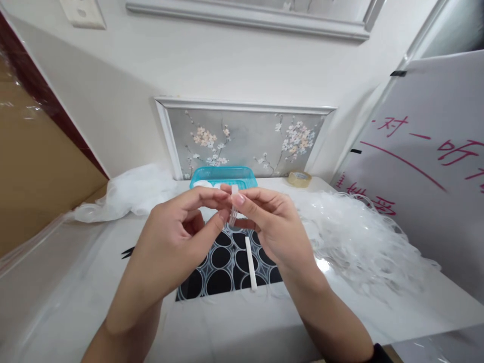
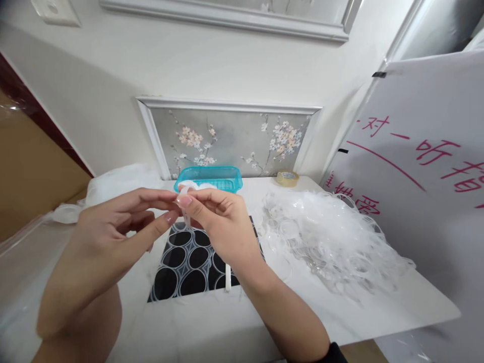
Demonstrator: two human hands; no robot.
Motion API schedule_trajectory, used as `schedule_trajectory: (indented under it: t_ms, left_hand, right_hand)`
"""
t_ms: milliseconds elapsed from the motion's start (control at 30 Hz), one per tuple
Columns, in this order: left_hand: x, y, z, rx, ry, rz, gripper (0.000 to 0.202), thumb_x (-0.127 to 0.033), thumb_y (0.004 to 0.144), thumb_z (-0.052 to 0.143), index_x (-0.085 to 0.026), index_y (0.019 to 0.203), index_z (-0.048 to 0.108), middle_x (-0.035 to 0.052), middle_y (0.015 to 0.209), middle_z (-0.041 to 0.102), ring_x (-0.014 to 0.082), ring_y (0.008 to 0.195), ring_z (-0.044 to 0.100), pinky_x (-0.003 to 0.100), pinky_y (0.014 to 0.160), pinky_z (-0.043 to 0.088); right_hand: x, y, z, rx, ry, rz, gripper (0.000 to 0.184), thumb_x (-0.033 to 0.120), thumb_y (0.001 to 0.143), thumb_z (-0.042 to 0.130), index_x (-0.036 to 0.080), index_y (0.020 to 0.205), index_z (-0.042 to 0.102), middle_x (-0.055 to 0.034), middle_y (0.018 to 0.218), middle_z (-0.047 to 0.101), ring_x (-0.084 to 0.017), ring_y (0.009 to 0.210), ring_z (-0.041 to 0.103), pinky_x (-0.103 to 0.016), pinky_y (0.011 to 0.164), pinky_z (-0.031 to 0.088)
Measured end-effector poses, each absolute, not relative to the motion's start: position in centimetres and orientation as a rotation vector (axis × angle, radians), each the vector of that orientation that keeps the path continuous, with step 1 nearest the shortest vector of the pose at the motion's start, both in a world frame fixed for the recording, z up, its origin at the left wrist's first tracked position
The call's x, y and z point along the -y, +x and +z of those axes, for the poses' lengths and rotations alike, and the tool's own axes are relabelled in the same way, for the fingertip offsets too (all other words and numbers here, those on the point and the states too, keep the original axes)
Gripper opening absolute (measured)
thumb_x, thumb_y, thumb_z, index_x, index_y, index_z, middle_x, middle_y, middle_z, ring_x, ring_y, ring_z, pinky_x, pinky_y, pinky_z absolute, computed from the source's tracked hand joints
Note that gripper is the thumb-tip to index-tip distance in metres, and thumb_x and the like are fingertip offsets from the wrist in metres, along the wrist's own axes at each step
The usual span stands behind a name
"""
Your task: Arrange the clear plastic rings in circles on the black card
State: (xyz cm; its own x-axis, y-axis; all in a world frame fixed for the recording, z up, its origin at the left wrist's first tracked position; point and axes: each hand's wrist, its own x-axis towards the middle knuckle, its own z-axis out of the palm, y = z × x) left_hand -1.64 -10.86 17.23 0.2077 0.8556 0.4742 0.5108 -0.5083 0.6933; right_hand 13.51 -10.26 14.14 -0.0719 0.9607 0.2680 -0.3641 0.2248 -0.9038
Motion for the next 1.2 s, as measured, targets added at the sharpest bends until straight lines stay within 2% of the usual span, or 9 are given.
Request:
schedule_trajectory:
  t_ms: [67, 133, 267, 667, 1000, 1200]
  left_hand:
    - [10.88, -1.62, 17.15, -1.291, 2.182, 1.226, 0.017, -0.032, 0.083, 0.061, -0.025, 0.095, 0.071, -0.0051, 0.051, 0.055, 0.0066, 0.038, 0.040, 0.017, 0.036, 0.033]
    - [10.83, -1.63, 17.09, -1.282, 2.249, 1.210, 0.017, -0.033, 0.084, 0.060, -0.025, 0.092, 0.072, -0.0057, 0.046, 0.050, 0.0074, 0.038, 0.040, 0.018, 0.037, 0.032]
    - [10.74, -1.55, 17.10, -1.251, 2.281, 1.214, 0.016, -0.033, 0.084, 0.059, -0.026, 0.090, 0.073, -0.0049, 0.054, 0.059, 0.0070, 0.041, 0.042, 0.018, 0.038, 0.032]
    - [10.98, -1.12, 17.10, -1.280, 2.274, 1.271, 0.017, -0.030, 0.083, 0.060, -0.023, 0.073, 0.071, -0.0056, 0.051, 0.055, 0.0074, 0.043, 0.043, 0.018, 0.041, 0.032]
    - [10.83, -1.30, 16.97, -1.254, 2.320, 1.270, 0.016, -0.030, 0.084, 0.059, -0.025, 0.081, 0.074, -0.0057, 0.055, 0.060, 0.0079, 0.044, 0.045, 0.019, 0.042, 0.034]
    - [10.79, -1.35, 16.94, -1.277, 2.329, 1.260, 0.018, -0.031, 0.084, 0.057, -0.025, 0.079, 0.073, -0.0057, 0.053, 0.058, 0.0078, 0.044, 0.045, 0.019, 0.042, 0.033]
  right_hand:
    - [10.31, 13.40, 14.21, 1.117, -0.698, 1.251, 0.014, 0.040, 0.076, 0.072, 0.026, 0.078, 0.073, -0.0020, 0.074, 0.068, -0.019, 0.094, 0.065, -0.030, 0.070, 0.055]
    - [10.36, 13.34, 14.27, 1.105, -0.685, 1.251, 0.012, 0.038, 0.076, 0.072, 0.026, 0.076, 0.073, -0.0032, 0.081, 0.070, -0.021, 0.105, 0.063, -0.030, 0.073, 0.056]
    - [10.43, 13.29, 14.30, 1.113, -0.680, 1.241, 0.012, 0.037, 0.077, 0.071, 0.026, 0.075, 0.073, -0.0043, 0.084, 0.071, -0.022, 0.113, 0.059, -0.033, 0.076, 0.057]
    - [10.29, 13.29, 14.06, 1.142, -0.677, 1.215, 0.012, 0.038, 0.077, 0.071, 0.026, 0.075, 0.073, -0.0032, 0.077, 0.069, -0.021, 0.103, 0.062, -0.034, 0.075, 0.055]
    - [10.24, 13.26, 14.08, 1.125, -0.713, 1.228, 0.016, 0.041, 0.076, 0.071, 0.026, 0.078, 0.073, -0.0027, 0.080, 0.070, -0.018, 0.086, 0.065, -0.033, 0.072, 0.055]
    - [10.17, 13.22, 14.04, 1.111, -0.664, 1.262, 0.012, 0.038, 0.077, 0.071, 0.026, 0.076, 0.073, -0.0025, 0.080, 0.070, -0.020, 0.100, 0.064, -0.033, 0.077, 0.056]
